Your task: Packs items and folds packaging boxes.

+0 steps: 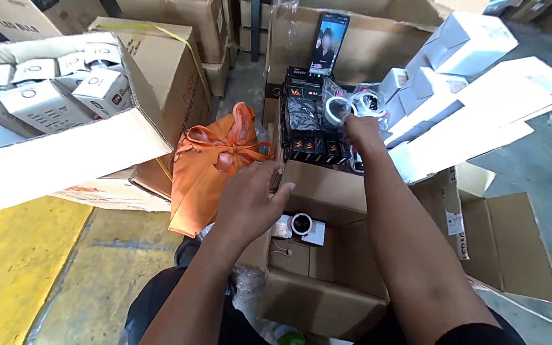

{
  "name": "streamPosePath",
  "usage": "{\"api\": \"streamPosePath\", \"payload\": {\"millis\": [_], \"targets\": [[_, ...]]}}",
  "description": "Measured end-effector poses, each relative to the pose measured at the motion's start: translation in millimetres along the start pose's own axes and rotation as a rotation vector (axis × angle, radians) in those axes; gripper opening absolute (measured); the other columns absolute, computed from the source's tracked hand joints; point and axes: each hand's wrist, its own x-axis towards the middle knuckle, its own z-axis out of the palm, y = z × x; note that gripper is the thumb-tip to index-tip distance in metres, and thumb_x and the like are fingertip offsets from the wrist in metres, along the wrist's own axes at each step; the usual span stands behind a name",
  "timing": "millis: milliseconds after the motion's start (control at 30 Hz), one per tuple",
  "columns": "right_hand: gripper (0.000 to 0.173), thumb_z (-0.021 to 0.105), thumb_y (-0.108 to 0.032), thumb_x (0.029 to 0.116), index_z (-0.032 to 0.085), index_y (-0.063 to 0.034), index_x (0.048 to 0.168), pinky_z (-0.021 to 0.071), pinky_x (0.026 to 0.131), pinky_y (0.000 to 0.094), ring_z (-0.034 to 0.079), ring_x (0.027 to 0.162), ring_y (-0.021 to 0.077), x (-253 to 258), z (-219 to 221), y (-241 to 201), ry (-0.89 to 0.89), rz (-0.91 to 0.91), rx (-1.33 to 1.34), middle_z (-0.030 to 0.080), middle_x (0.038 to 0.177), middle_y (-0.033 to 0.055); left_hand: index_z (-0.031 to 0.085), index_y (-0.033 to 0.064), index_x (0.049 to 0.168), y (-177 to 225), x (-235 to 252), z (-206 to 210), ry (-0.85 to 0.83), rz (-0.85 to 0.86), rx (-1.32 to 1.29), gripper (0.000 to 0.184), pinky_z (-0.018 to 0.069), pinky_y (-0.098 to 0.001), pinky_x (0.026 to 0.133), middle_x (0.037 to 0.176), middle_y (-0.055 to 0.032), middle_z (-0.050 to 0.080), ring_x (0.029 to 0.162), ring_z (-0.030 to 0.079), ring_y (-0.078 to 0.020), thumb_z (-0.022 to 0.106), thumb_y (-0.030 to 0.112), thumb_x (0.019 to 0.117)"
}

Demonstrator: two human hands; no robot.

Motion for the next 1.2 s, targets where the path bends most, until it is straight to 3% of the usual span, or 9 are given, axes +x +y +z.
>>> {"api": "streamPosePath", "payload": {"millis": [167, 333, 500, 633, 767, 867, 967, 1100, 1200], "targets": [[0.028, 0.057, -0.028, 0.0979, 0.056, -0.0032, 0.084, 0.0524, 0.064, 0.0463, 0.06, 0.067, 0.02, -49, -13, 4, -0.017, -0.239, 0.114, 0.058, 0.076, 0.0086, 0.067, 0.0095, 0.128, 6, 4, 7, 0.03, 0.083, 0.002, 0.041, 0.0562, -0.053, 0.088, 0.117, -0.0105, 0.07, 0.105, 0.068, -0.0271, 0.064, 0.039, 0.1004], [0.025, 0.062, -0.025, 0.0998, 0.057, -0.0081, 0.082, 0.0486, 0.051, 0.0338, 0.054, 0.053, 0.0125, -150, -39, 54, -0.417, -0.422, 0.039, 0.057, 0.064, 0.0025, 0.048, 0.0215, 0.153, 32, -2, 26, -0.068, 0.383, -0.01, 0.068, 0.0424, -0.0598, 0.11, 0.16, -0.0222, 0.037, 0.141, 0.044, -0.0407, 0.076, 0.031, 0.0911], [0.024, 0.065, -0.038, 0.0914, 0.061, -0.0188, 0.105, 0.0531, 0.062, 0.0247, 0.062, 0.07, 0.0066, -190, -54, 130, -0.821, -0.317, 0.411, 0.066, 0.082, -0.0013, 0.074, 0.0129, 0.091, 39, -11, 72, -0.293, 0.569, -0.065, 0.013, 0.0582, -0.0379, 0.083, 0.1, -0.0023, 0.069, 0.097, 0.066, -0.0157, 0.068, 0.023, 0.0972], [0.097, 0.084, -0.056, 0.0754, 0.037, -0.0253, 0.154, 0.0598, 0.093, 0.0352, 0.068, 0.11, 0.0125, -200, -58, 138, -0.978, -0.316, 0.44, 0.067, 0.127, -0.0007, 0.075, 0.0122, 0.091, 54, -21, 93, -0.376, 0.416, -0.288, 0.008, 0.0583, -0.0321, 0.077, 0.097, 0.0003, 0.066, 0.09, 0.064, -0.0103, 0.077, 0.02, 0.0911], [0.032, 0.062, -0.038, 0.1013, 0.065, -0.0179, 0.126, 0.0611, 0.071, 0.0353, 0.07, 0.08, 0.0119, -205, -73, 127, -0.758, -0.341, 0.287, 0.072, 0.095, 0.0011, 0.065, 0.0159, 0.122, 48, -21, 111, -0.444, -0.017, -0.865, 0.027, 0.0587, -0.0301, 0.064, 0.095, -0.0037, 0.071, 0.074, 0.067, -0.0111, 0.066, 0.03, 0.1], [0.025, 0.053, -0.034, 0.1066, 0.066, -0.0179, 0.12, 0.0577, 0.057, 0.0325, 0.067, 0.068, 0.0101, -198, -101, 121, -0.537, -0.426, 0.263, 0.069, 0.083, -0.0004, 0.061, 0.0253, 0.131, 44, -8, 141, -0.327, -0.216, -0.926, 0.039, 0.0599, -0.0329, 0.076, 0.105, 0.0018, 0.071, 0.088, 0.068, -0.0087, 0.046, 0.051, 0.1058], [0.028, 0.048, -0.029, 0.1088, 0.064, -0.0113, 0.122, 0.0596, 0.065, 0.0305, 0.068, 0.076, 0.009, -184, -125, 120, -0.389, -0.446, 0.459, 0.07, 0.09, 0.0011, 0.06, 0.0082, 0.13, -1, -14, 215, -0.441, -0.348, -0.643, 0.03, 0.0593, -0.0365, 0.086, 0.112, -0.0061, 0.069, 0.097, 0.068, -0.0132, 0.059, 0.02, 0.1022], [0.031, 0.046, -0.035, 0.109, 0.062, -0.0133, 0.125, 0.0568, 0.056, 0.0333, 0.066, 0.071, 0.0146, -181, -140, 122, -0.323, -0.402, 0.686, 0.066, 0.089, 0.005, 0.059, -0.0002, 0.135, -49, -51, 313, -1.088, -0.523, -0.096, 0.052, 0.0543, -0.0526, 0.09, 0.12, -0.0223, 0.066, 0.104, 0.066, -0.0318, 0.061, 0.039, 0.1009], [0.03, 0.045, -0.032, 0.1087, 0.061, -0.0122, 0.124, 0.0527, 0.053, 0.0327, 0.062, 0.067, 0.0154, -177, -141, 119, -0.364, -0.384, 0.758, 0.064, 0.084, 0.0059, 0.04, -0.0056, 0.152, 57, -58, 298, -1.198, -0.625, 0.207, 0.054, 0.0359, -0.0539, 0.117, 0.152, -0.0258, 0.048, 0.141, 0.048, -0.0384, 0.046, 0.028, 0.1096]]}}
